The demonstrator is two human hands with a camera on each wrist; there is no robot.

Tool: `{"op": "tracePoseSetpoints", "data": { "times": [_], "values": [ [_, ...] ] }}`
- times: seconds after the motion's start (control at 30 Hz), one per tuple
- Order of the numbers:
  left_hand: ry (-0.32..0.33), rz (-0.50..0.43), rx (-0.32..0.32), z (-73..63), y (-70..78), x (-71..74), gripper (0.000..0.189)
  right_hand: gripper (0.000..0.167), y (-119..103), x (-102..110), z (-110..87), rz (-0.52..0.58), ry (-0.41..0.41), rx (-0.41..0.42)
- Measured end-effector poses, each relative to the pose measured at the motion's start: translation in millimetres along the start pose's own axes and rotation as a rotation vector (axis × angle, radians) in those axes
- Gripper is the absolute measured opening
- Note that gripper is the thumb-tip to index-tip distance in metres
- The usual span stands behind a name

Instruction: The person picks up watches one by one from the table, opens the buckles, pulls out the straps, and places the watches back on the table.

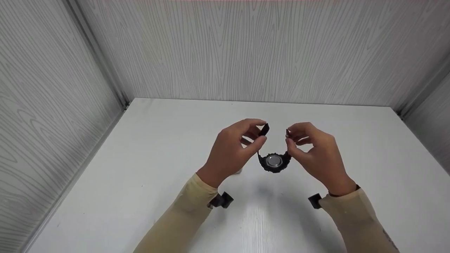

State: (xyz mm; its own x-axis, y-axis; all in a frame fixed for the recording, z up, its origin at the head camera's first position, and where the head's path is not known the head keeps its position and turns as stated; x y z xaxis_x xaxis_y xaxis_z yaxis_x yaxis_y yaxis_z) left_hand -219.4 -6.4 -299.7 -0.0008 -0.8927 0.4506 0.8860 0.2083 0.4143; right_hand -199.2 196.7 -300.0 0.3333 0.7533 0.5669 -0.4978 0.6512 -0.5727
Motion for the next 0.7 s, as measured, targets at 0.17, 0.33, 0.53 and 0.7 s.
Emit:
{"op": "tracePoseSetpoints", "data": {
  "times": [0.17, 0.33, 0.53, 0.7],
  "values": [
    [-0.014, 0.002, 0.019, 0.1, -3.2, -12.0, 0.029, 0.020, 8.4, 0.1, -0.6, 0.018, -0.041, -0.069],
    [0.005, -0.071, 0.132, -1.8, -21.4, -20.2, 0.029, 0.015, 18.3, -1.2, -1.0, 0.114, -0.062, -0.157],
    [-0.032, -0.079, 0.303, -5.8, -46.9, -31.3, 0.023, 0.006, 39.1, -16.8, 1.0, 0.216, -0.172, -0.372],
    [-0.135, -0.017, 0.430, -10.8, -68.6, -41.7, 0.019, 0.010, 56.6, -40.1, 5.5, 0.190, -0.365, -0.497]
  ]
}}
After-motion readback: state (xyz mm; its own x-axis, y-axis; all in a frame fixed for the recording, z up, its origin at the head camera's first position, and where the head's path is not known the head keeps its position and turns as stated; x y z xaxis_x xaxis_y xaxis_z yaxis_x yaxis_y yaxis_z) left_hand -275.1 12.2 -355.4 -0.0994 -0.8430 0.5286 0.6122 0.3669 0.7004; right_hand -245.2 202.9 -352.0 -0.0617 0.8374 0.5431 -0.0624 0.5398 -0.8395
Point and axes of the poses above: each hand's wrist, its own z-axis towards the middle knuckle, its own x-axis out of the back of the hand, y = z × x, the point moved 6 cm from there along z, towards the middle knuckle, and after that the axes turned 13 degrees about -x, right-handed, at the moved point
